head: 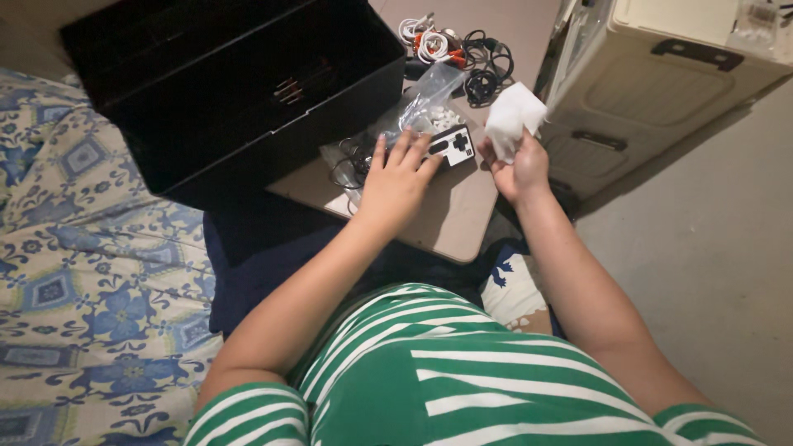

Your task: The person sits on the floor and removes various electronic accessories from a black plastic storage box, placing them on a low table. Items include cables, a game controller, and small parts in a zip bag. The person folds a white tissue and sets it aside while continuing to empty the box.

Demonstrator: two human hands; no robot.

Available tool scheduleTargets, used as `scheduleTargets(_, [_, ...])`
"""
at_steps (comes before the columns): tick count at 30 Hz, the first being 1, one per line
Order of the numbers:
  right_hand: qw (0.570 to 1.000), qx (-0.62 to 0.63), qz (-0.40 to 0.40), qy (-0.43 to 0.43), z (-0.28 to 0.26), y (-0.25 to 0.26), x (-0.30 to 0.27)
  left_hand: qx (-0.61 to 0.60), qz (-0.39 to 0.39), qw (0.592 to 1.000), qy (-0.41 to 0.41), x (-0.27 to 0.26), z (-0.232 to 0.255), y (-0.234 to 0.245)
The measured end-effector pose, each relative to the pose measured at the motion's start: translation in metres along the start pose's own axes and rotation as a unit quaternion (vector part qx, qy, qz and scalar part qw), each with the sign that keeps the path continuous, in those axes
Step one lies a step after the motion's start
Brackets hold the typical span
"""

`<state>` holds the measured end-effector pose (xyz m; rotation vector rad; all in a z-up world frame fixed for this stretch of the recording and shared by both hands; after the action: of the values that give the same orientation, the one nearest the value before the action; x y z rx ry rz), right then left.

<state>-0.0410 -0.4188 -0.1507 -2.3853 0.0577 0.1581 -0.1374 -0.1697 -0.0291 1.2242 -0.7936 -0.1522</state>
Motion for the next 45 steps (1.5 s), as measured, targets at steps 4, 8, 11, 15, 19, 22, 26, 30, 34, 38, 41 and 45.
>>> scheduleTargets(4, [1.000, -0.014, -0.014, 0.010, -0.003, -0.012, -0.005, -0.012, 0.001, 0.997, 0.080, 0.003, 0.006, 0.023])
scheduleTargets(8, [1.000, -0.017, -0.020, 0.012, -0.003, -0.012, -0.003, -0.055, 0.030, 0.994, 0.089, 0.002, 0.025, 0.058])
scheduleTargets(11, [0.999, 0.019, -0.020, 0.019, 0.003, -0.002, 0.004, -0.183, 0.028, 0.978, 0.096, -0.001, 0.034, 0.065])
scheduleTargets(15, [0.998, 0.026, -0.049, 0.036, 0.006, 0.007, 0.014, -0.228, -0.020, 0.964, 0.135, 0.003, 0.040, 0.041])
scheduleTargets(19, [0.998, 0.019, -0.026, 0.060, 0.001, 0.004, 0.012, -0.156, 0.001, 0.982, 0.104, 0.005, 0.033, 0.014])
scheduleTargets(22, [0.995, 0.086, 0.008, 0.041, -0.004, -0.006, 0.001, -0.092, 0.005, 0.992, 0.089, 0.006, 0.025, -0.006])
scheduleTargets(26, [0.994, -0.054, 0.006, 0.090, -0.017, -0.031, -0.018, -0.022, 0.003, 0.995, 0.096, 0.014, 0.023, -0.022])
scheduleTargets(30, [0.954, -0.287, -0.041, 0.072, -0.021, -0.051, -0.030, 0.018, -0.017, 0.995, 0.094, 0.018, 0.027, -0.030])
scheduleTargets(34, [0.857, -0.501, -0.115, 0.028, -0.014, -0.067, -0.041, 0.003, -0.121, 0.988, 0.100, 0.020, 0.020, -0.026])
scheduleTargets(38, [0.752, -0.632, -0.145, 0.114, -0.026, -0.074, -0.049, -0.083, -0.066, 0.990, 0.094, 0.008, 0.005, -0.004])
scheduleTargets(41, [0.721, -0.665, -0.154, 0.119, -0.028, -0.075, -0.051, -0.116, -0.054, 0.988, 0.083, -0.005, -0.003, 0.003])
scheduleTargets(45, [0.709, -0.673, -0.147, 0.152, -0.024, -0.074, -0.049, -0.132, -0.043, 0.988, 0.067, -0.015, -0.009, -0.003])
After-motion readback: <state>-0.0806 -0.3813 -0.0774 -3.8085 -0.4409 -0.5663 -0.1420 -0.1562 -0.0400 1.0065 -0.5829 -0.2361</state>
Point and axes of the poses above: each hand's wrist, its own x-axis towards the middle knuckle, its own y-axis out of the back of the hand, z = x × y, the point moved 3 cm from there along x, towards the middle knuckle, and after that the axes turned 8 degrees about -x, right-handed, at the moved point
